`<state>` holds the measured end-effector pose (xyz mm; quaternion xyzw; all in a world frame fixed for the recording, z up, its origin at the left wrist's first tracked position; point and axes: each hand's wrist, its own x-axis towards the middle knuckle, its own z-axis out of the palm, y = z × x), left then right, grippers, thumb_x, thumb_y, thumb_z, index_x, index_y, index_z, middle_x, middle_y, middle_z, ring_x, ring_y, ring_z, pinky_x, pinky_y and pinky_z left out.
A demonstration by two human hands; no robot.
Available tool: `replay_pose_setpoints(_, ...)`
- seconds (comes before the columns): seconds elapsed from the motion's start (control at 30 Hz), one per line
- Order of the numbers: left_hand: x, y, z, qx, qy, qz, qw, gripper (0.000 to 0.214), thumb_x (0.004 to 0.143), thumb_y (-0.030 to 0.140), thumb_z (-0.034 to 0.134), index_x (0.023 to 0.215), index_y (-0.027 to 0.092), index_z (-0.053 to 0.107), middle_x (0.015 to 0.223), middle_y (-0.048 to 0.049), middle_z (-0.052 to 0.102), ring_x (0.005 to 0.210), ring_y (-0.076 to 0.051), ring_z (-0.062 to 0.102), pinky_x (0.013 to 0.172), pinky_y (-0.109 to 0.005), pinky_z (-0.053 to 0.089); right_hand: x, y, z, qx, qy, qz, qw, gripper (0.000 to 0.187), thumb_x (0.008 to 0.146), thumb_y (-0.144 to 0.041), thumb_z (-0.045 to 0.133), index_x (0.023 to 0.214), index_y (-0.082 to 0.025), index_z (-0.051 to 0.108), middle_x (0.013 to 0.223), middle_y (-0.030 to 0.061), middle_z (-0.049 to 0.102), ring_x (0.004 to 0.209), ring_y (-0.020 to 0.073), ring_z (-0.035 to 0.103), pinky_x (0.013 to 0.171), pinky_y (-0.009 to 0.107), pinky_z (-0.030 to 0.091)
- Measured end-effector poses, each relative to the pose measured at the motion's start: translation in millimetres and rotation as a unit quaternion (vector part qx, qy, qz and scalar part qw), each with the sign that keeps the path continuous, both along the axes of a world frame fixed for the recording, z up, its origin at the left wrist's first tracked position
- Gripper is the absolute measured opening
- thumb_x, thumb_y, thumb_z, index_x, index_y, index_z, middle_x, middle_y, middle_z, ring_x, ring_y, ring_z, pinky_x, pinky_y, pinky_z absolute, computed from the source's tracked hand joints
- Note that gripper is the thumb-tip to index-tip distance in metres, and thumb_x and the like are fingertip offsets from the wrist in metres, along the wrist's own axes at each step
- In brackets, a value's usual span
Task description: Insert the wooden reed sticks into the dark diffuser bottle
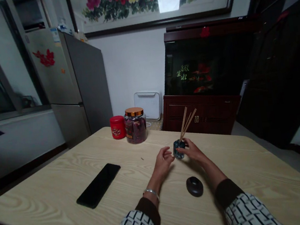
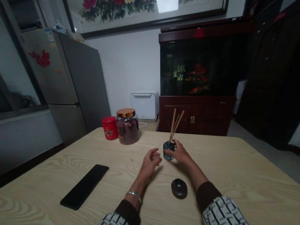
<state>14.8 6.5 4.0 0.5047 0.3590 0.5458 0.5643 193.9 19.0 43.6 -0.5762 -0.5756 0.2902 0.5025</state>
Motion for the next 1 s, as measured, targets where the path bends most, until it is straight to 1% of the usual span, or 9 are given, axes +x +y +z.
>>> replay_pose_setpoints(0.23, 5, 3, -21.3, 0.101, 0.118, -0.017, 0.988, 0.078, 0.068, 0.016, 0.077, 0.139, 0.022, 0.043, 0.141, -0.0160, 0.051, 0.132, -0.026, 0.048, 0.107, -0.045, 0.040, -3, 4, -14.6, -0.004, -0.078, 0.040, 0.996, 0.053, 0.064, -0.046, 0.077, 0.107, -0.020, 0.061, 0.099, 0.0061, 0.070, 0.098, 0.0281, 0.065, 0.093, 0.046, 0.048)
replay_pose_setpoints(0.43, 11, -8, -15.8, 0.134, 0.153, -0.075, 0.976, 0.089, 0.064, 0.027, 0.084, 0.143, 0.018, 0.042, 0.128, -0.0124, 0.061, 0.112, -0.027, 0.059, 0.100, -0.043, 0.046, -18, -35, -5.7, 0.010, -0.005, 0.085, 0.996, 0.053, 0.078, -0.059, 0.067, 0.113, -0.019, 0.065, 0.114, 0.0100, 0.069, 0.110, 0.0264, 0.064, 0.096, 0.040, 0.049)
replay_pose_setpoints(0.57, 10, -14, -8.2, 0.136, 0.177, -0.080, 0.971, 0.077, 0.063, 0.027, 0.084, 0.132, 0.016, 0.052, 0.114, -0.0086, 0.065, 0.103, -0.025, 0.060, 0.093, -0.038, 0.048, -44, -37, 22.3, 0.064, 0.086, 0.059, 0.993, 0.051, 0.080, -0.070, 0.059, 0.077, -0.019, 0.065, 0.099, 0.0119, 0.074, 0.099, 0.0261, 0.066, 0.091, 0.040, 0.050)
replay_pose_setpoints(0.7, 7, -18, -6.0, 0.137, 0.177, -0.082, 0.971, 0.071, 0.062, 0.034, 0.088, 0.123, 0.017, 0.057, 0.107, -0.0075, 0.066, 0.097, -0.023, 0.060, 0.089, -0.036, 0.048, -19, -28, 78.3, 0.136, 0.205, 0.022, 0.969, 0.049, 0.081, -0.072, 0.058, 0.080, -0.023, 0.053, 0.072, 0.0015, 0.066, 0.065, 0.0176, 0.064, 0.065, 0.033, 0.053)
replay_pose_setpoints(0.77, 6, -18, -6.1, 0.135, 0.165, -0.088, 0.973, 0.070, 0.061, 0.034, 0.088, 0.122, 0.018, 0.057, 0.105, -0.0070, 0.067, 0.096, -0.022, 0.061, 0.088, -0.036, 0.049, 18, -27, 98.3, 0.136, 0.131, -0.013, 0.982, 0.042, 0.085, -0.066, 0.057, 0.081, -0.024, 0.050, 0.058, -0.0052, 0.051, 0.048, 0.0127, 0.050, 0.050, 0.026, 0.042)
replay_pose_setpoints(0.83, 6, -18, -6.5, 0.130, 0.158, -0.094, 0.974, 0.069, 0.061, 0.032, 0.088, 0.121, 0.018, 0.057, 0.104, -0.0066, 0.067, 0.095, -0.021, 0.061, 0.089, -0.037, 0.049, 58, -34, 99.8, 0.076, -0.054, -0.064, 0.994, 0.037, 0.091, -0.058, 0.049, 0.079, -0.024, 0.052, 0.056, -0.0044, 0.047, 0.047, 0.0126, 0.045, 0.048, 0.025, 0.034)
replay_pose_setpoints(0.87, 6, -17, -6.8, 0.127, 0.156, -0.095, 0.975, 0.070, 0.061, 0.032, 0.089, 0.122, 0.018, 0.057, 0.105, -0.0067, 0.066, 0.095, -0.021, 0.061, 0.089, -0.037, 0.050, 76, -41, 92.5, 0.033, -0.176, -0.086, 0.980, 0.034, 0.093, -0.052, 0.047, 0.076, -0.023, 0.053, 0.059, -0.0014, 0.051, 0.052, 0.0143, 0.049, 0.051, 0.027, 0.035)
replay_pose_setpoints(0.93, 5, -17, -7.2, 0.126, 0.154, -0.094, 0.976, 0.071, 0.060, 0.032, 0.089, 0.122, 0.019, 0.057, 0.106, -0.0070, 0.066, 0.095, -0.021, 0.061, 0.090, -0.038, 0.050, 100, -62, 65.2, -0.068, -0.392, -0.103, 0.912, 0.030, 0.093, -0.044, 0.046, 0.075, -0.022, 0.056, 0.071, 0.0050, 0.061, 0.066, 0.0199, 0.058, 0.059, 0.030, 0.038)
replay_pose_setpoints(1.0, 5, -17, -7.2, 0.129, 0.153, -0.095, 0.975, 0.072, 0.060, 0.033, 0.089, 0.123, 0.018, 0.057, 0.107, -0.0075, 0.066, 0.096, -0.022, 0.061, 0.090, -0.039, 0.050, 108, -85, 29.2, -0.146, -0.498, -0.098, 0.849, 0.028, 0.096, -0.043, 0.042, 0.085, -0.022, 0.057, 0.082, 0.0093, 0.067, 0.077, 0.0255, 0.063, 0.064, 0.034, 0.039)
